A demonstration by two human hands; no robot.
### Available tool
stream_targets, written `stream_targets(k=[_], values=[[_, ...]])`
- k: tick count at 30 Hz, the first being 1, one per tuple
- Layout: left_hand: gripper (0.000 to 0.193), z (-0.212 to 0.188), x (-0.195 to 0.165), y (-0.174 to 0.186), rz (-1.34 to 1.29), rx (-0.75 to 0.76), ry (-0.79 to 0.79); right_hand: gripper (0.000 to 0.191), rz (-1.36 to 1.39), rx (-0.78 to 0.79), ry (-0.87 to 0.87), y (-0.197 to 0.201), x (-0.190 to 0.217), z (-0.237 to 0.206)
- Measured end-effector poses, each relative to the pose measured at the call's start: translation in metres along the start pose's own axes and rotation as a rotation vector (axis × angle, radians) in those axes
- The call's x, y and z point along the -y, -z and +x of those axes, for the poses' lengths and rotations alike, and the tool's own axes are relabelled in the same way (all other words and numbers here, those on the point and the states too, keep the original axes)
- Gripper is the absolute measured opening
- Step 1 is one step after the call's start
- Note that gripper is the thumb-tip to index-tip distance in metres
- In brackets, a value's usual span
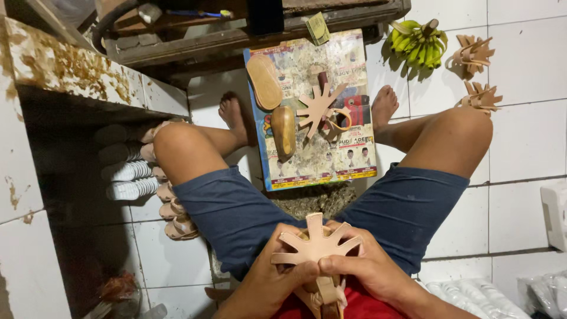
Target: The person sits on the floor and assembles sandals by hand. They pick up a sole and a star-shaped upper, wrap the upper around the sole, and then use a sanding tool to smooth the edges of the assembled sandal. The finished sandal is placed on a nearby shelf.
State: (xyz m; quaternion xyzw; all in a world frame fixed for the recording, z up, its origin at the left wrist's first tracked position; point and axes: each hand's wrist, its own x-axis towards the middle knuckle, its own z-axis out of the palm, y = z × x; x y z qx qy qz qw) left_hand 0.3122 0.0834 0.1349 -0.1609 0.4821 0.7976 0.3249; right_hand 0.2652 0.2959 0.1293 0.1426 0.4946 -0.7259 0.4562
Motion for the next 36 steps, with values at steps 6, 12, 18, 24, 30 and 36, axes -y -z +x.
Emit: stream_targets(k=[6, 12, 18, 24, 30, 36], values=[[0.046, -0.004, 0.009, 0.003, -0.024, -0.017, -0.015, 0.043, 0.024, 0.018, -0.041, 0.002, -0.009, 0.0], [0.053, -0.006, 0.011, 0.006, 0.026, 0.03, -0.007, 0.053, 0.068, 0.051, -0.022, -0.001, -0.008, -0.001], [0.051, -0.007, 0.016, 0.009, -0.019, 0.024, 0.043, 0.059, 0.057, 0.058, -0.074, -0.001, -0.006, 0.0], [0.051, -0.008, 0.021, 0.01, -0.06, 0.008, 0.007, 0.058, 0.096, 0.098, -0.026, 0.002, -0.011, 0.003], [0.052, -0.004, 0.018, 0.014, -0.003, 0.07, -0.061, 0.058, 0.172, 0.107, -0.108, 0.006, -0.014, 0.004], [0.05, -0.005, 0.02, 0.014, -0.04, 0.074, -0.048, 0.056, 0.135, 0.16, -0.081, 0.009, -0.015, 0.006]])
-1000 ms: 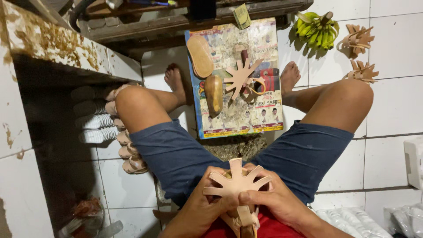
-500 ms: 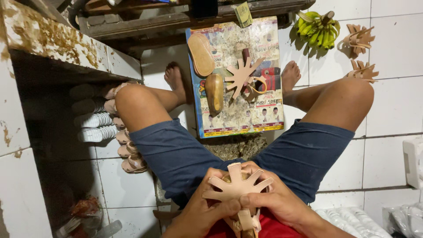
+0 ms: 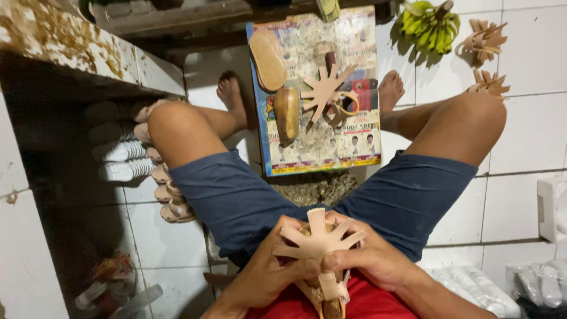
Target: The person sits on the floor and assembles sandals by hand. They pick up a sole and a star-shaped upper, wrap the upper around the sole, and then use a sanding tool to smooth the edges of the assembled sandal. The finished sandal is placed on a nearby shelf.
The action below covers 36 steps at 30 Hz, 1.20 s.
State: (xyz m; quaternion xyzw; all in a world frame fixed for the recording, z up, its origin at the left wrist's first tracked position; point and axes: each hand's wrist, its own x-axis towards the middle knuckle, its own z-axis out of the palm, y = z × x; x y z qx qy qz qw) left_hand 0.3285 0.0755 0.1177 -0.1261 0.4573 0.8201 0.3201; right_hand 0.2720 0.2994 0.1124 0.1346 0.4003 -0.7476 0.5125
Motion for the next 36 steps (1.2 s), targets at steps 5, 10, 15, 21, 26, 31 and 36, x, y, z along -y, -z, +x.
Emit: stream_targets(k=[5, 10, 15, 21, 26, 31, 36], values=[[0.047, -0.001, 0.002, 0.0, -0.045, -0.001, 0.012, 0.059, 0.022, 0.019, -0.035, -0.001, 0.003, 0.0], [0.05, 0.0, 0.001, -0.003, -0.018, -0.026, 0.037, 0.057, 0.02, 0.011, -0.031, -0.006, 0.007, 0.0], [0.056, 0.0, 0.001, -0.006, -0.07, -0.04, 0.089, 0.058, 0.036, 0.002, -0.021, -0.007, 0.007, -0.001], [0.056, 0.0, -0.001, -0.004, -0.09, -0.02, 0.031, 0.065, 0.026, -0.005, -0.031, -0.006, 0.006, -0.002], [0.051, -0.004, 0.002, -0.001, -0.044, -0.032, 0.042, 0.067, 0.017, -0.013, -0.013, -0.009, 0.008, -0.003], [0.055, -0.012, 0.028, 0.01, -0.111, -0.105, 0.077, 0.079, -0.116, -0.069, -0.024, -0.001, 0.004, -0.003], [0.066, -0.021, 0.063, 0.029, 0.076, -0.177, -0.117, 0.034, 0.009, 0.007, -0.126, 0.02, -0.012, -0.004]])
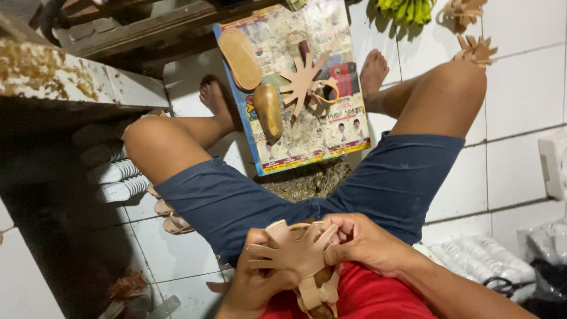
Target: The person sits on the floor and assembles sandals by hand. They pick up a sole and a star-shaped upper, wrap the upper around the sole, and then use a sanding tool to smooth the edges of the assembled sandal. The finished sandal is placed on a nearby shelf.
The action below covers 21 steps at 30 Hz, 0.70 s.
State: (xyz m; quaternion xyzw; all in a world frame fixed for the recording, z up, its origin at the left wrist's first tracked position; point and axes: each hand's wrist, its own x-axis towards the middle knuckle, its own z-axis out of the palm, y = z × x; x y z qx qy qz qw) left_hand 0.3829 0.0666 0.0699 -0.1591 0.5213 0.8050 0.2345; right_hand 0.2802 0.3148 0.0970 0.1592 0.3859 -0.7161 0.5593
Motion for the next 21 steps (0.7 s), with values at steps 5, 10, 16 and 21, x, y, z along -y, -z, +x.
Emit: stream_targets(k=[5, 10, 16, 21], values=[[0.079, -0.003, 0.01, 0.002, -0.145, -0.024, -0.059, 0.008, -0.043, -0.095, 0.089, 0.012, -0.022, -0.001], [0.083, 0.001, -0.007, -0.012, -0.227, -0.057, -0.047, 0.011, -0.026, -0.141, 0.095, 0.018, -0.027, -0.004], [0.083, 0.0, -0.024, -0.027, -0.38, -0.039, -0.025, 0.016, -0.091, -0.099, 0.127, 0.018, -0.026, -0.011], [0.085, -0.003, -0.019, -0.023, -0.406, -0.037, -0.002, 0.019, -0.143, 0.06, 0.12, 0.014, -0.023, -0.008]])
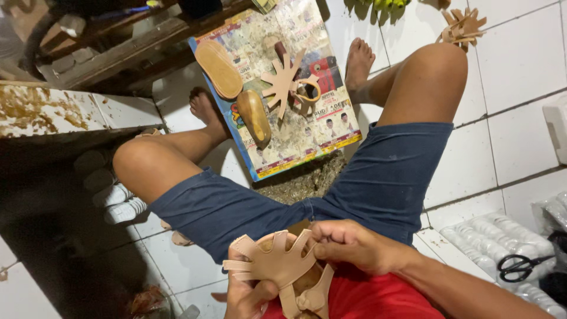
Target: The person sits on the floor and assembles sandals by hand. They pick up a sole and a star-shaped upper, wrap the upper around the sole, and then use a sanding tool to smooth the edges of the assembled sandal. The finished sandal is placed on a nearby shelf.
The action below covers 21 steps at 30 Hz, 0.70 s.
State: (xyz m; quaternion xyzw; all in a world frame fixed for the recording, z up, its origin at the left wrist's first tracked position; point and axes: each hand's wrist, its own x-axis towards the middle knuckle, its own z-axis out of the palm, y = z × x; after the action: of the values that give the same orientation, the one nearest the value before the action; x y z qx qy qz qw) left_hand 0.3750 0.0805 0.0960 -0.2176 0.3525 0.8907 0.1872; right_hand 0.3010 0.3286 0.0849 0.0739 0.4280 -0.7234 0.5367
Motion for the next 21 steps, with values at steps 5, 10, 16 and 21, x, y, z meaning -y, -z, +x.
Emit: stream_targets(k=[5, 10, 16, 21], values=[[0.09, -0.008, 0.012, 0.028, 0.021, -0.012, -0.005, 0.02, 0.026, 0.064, -0.032, -0.001, -0.004, 0.01], [0.084, -0.016, 0.024, 0.051, 0.039, 0.033, -0.093, 0.019, 0.112, 0.098, 0.045, 0.008, -0.022, 0.02], [0.074, -0.006, 0.014, 0.032, 0.089, 0.03, -0.023, 0.092, 0.411, 0.641, -0.027, 0.007, -0.011, 0.063], [0.067, 0.017, -0.01, -0.004, 0.169, 0.057, 0.082, 0.124, 0.043, 0.455, -0.034, -0.003, 0.036, 0.053]])
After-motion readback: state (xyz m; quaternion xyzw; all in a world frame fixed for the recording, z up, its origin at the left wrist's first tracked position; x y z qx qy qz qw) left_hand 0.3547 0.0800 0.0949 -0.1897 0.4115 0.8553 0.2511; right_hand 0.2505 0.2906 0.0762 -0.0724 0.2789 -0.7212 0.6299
